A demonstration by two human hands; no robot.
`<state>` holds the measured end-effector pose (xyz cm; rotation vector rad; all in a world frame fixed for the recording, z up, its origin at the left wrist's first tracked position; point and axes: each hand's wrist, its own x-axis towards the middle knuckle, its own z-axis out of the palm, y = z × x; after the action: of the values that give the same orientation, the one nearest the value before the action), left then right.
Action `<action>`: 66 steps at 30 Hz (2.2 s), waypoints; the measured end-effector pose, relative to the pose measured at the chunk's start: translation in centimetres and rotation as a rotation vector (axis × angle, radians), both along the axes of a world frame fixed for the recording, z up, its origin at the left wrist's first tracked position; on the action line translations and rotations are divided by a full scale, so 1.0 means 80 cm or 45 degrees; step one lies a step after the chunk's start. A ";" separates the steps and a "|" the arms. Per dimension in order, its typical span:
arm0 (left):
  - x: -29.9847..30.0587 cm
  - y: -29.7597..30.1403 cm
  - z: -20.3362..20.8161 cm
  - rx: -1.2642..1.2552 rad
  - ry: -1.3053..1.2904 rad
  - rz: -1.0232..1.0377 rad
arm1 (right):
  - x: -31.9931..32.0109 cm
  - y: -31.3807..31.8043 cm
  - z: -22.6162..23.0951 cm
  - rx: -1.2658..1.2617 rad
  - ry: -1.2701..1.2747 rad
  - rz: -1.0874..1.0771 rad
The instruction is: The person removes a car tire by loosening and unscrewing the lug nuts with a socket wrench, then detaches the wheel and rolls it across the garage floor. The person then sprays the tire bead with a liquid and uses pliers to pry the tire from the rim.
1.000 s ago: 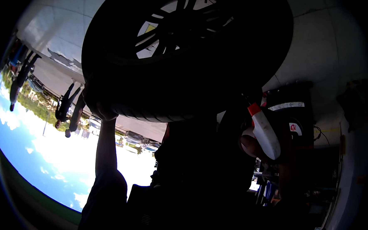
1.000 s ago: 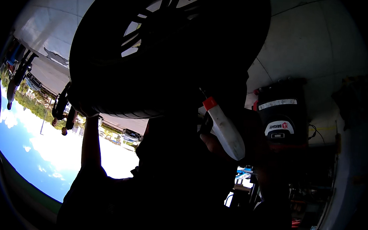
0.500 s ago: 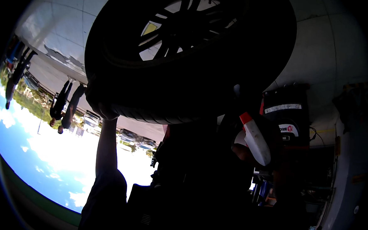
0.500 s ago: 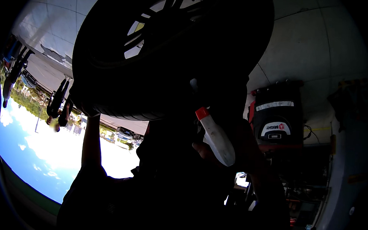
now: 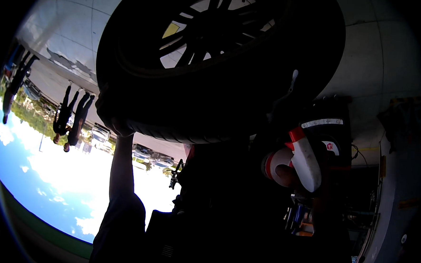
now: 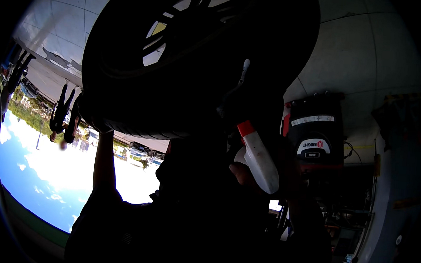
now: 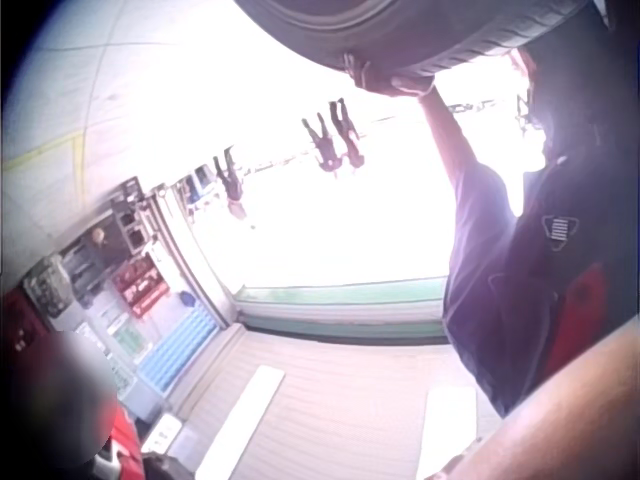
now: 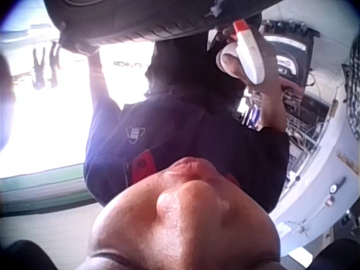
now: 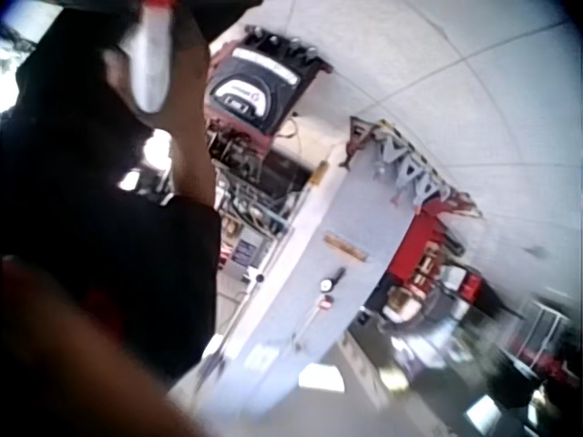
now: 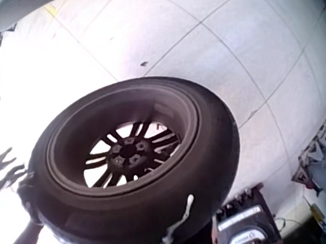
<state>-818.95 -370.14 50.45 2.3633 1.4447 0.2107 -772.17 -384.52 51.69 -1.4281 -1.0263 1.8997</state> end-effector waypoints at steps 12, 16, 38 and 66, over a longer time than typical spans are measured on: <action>-0.037 -0.018 0.000 0.008 0.004 -0.043 | -0.001 -0.002 0.005 0.137 -0.264 -0.016; -0.035 -0.012 -0.008 0.001 -0.008 -0.033 | -0.002 0.003 0.010 0.141 -0.301 0.048; -0.038 -0.016 -0.001 0.001 0.036 0.004 | -0.006 0.003 0.003 0.141 -0.281 0.013; -0.023 0.009 0.021 -0.007 0.183 0.079 | 0.026 0.060 -0.040 0.015 -0.508 0.180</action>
<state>-820.82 -369.45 52.12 2.3732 1.5836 0.0530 -770.11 -379.74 48.53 -1.8157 -1.3488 1.7346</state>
